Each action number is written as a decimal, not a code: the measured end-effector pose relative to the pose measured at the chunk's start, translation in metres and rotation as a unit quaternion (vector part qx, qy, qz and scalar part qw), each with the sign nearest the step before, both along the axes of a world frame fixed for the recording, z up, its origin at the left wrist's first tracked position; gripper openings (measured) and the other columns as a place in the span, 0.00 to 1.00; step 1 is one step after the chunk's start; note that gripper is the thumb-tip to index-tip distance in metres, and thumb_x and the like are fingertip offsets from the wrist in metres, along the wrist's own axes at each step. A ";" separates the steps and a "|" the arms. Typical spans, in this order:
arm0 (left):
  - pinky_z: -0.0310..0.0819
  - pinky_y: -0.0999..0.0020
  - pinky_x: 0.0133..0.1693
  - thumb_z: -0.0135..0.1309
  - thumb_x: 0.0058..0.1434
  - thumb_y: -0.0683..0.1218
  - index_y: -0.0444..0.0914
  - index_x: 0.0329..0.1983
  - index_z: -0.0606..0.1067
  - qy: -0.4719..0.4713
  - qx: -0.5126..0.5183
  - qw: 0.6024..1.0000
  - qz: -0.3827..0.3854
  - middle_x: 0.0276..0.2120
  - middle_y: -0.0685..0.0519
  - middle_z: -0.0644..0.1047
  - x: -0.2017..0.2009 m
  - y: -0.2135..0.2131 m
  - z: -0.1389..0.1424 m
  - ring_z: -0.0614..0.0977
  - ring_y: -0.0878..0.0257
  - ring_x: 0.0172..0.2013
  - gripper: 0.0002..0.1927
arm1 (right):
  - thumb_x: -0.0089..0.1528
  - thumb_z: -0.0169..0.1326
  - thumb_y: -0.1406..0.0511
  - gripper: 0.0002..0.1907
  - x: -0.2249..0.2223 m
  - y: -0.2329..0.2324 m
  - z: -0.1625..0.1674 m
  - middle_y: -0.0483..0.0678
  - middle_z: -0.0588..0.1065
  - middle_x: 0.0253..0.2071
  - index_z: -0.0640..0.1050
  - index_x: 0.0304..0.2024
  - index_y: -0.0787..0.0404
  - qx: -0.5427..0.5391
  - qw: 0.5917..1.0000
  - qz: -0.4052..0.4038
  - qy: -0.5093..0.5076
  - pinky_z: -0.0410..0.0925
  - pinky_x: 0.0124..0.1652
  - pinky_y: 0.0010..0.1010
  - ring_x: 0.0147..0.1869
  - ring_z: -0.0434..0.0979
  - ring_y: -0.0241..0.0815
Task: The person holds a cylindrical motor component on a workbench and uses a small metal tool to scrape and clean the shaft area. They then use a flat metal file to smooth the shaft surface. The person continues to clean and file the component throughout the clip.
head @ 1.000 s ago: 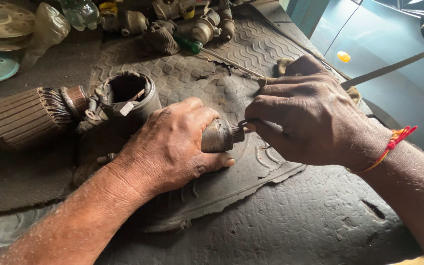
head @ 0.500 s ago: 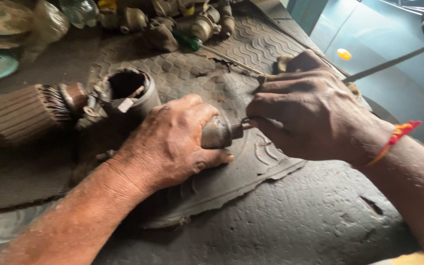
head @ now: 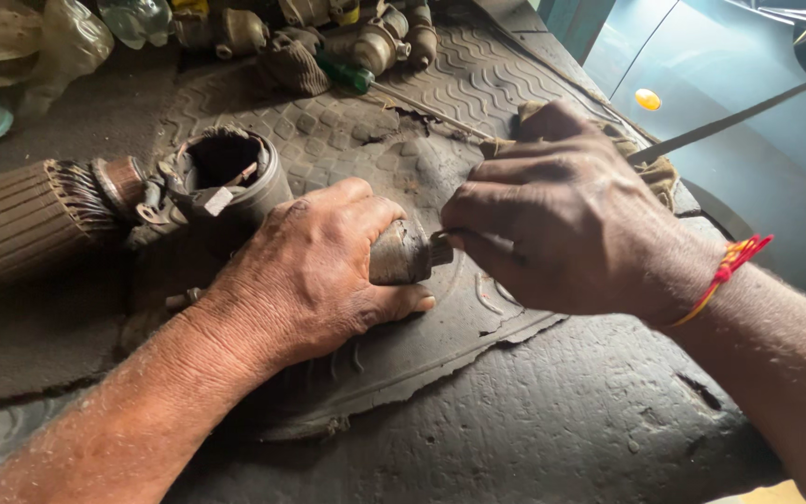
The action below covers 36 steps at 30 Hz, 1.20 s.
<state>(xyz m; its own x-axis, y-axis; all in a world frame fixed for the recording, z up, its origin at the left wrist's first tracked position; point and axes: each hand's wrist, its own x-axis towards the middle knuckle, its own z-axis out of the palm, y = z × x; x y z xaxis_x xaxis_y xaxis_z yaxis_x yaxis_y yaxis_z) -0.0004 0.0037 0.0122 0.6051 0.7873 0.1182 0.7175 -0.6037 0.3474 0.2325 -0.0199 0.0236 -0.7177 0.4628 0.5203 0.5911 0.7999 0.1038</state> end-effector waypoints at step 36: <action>0.82 0.58 0.42 0.65 0.46 0.67 0.45 0.43 0.78 -0.034 -0.088 0.995 0.023 0.31 0.55 0.81 -0.006 -0.003 0.001 0.86 0.61 0.37 0.29 | 0.60 0.61 0.64 0.03 0.020 0.009 -0.003 0.42 0.82 0.34 0.81 0.36 0.53 0.012 0.999 -0.049 -0.022 0.67 0.51 0.44 0.36 0.82 0.41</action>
